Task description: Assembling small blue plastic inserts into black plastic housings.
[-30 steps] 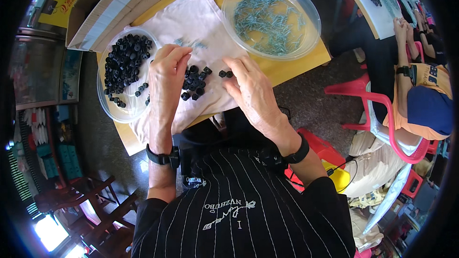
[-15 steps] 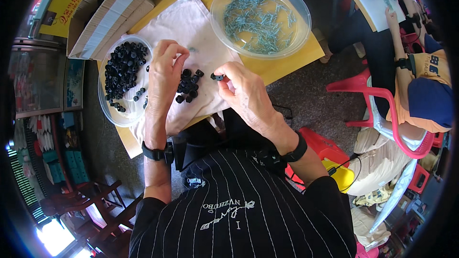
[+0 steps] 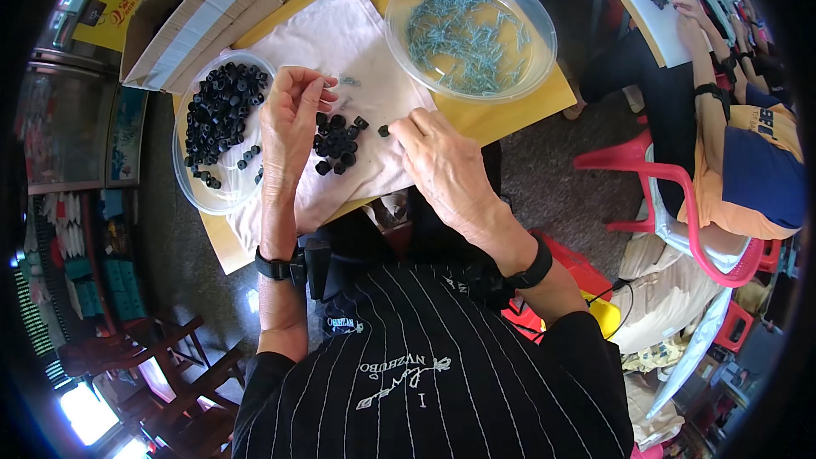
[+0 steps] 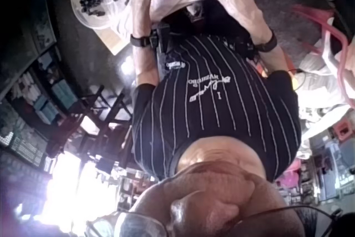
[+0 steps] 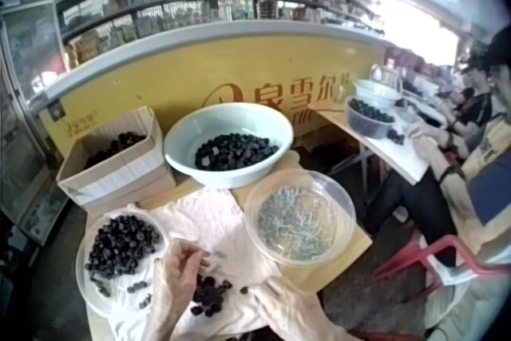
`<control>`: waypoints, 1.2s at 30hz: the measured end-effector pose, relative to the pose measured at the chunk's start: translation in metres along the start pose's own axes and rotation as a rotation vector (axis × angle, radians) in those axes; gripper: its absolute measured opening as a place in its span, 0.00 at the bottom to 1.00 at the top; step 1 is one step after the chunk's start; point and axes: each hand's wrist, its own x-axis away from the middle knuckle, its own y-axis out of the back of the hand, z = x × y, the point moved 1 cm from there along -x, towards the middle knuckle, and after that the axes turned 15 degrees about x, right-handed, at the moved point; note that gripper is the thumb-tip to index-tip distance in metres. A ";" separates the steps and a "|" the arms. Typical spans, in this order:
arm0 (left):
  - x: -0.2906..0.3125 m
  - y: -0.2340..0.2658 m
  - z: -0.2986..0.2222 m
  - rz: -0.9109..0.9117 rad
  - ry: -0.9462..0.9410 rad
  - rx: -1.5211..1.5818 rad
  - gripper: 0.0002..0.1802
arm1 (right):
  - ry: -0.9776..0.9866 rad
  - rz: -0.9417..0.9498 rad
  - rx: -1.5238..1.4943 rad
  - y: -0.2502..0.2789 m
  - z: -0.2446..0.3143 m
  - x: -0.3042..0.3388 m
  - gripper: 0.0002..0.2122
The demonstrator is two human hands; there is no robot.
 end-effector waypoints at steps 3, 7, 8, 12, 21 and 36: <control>0.001 -0.001 -0.002 0.005 -0.010 0.113 0.04 | -0.013 -0.048 -0.061 -0.003 -0.004 0.002 0.14; 0.006 0.001 -0.004 0.004 0.025 0.261 0.06 | -0.066 0.010 -0.171 0.006 0.001 -0.008 0.11; 0.007 0.002 -0.006 0.000 0.019 0.260 0.06 | -0.083 -0.035 -0.186 0.008 0.003 -0.015 0.10; 0.014 -0.009 -0.010 -0.004 -0.028 0.442 0.07 | -0.138 -0.128 -0.401 0.006 0.011 -0.044 0.07; 0.027 -0.015 -0.006 -0.080 -0.042 0.546 0.09 | -0.279 0.091 -0.910 -0.008 0.016 -0.061 0.08; 0.034 -0.010 -0.005 -0.177 -0.119 0.244 0.09 | -0.213 -0.018 -0.625 -0.017 0.021 -0.063 0.04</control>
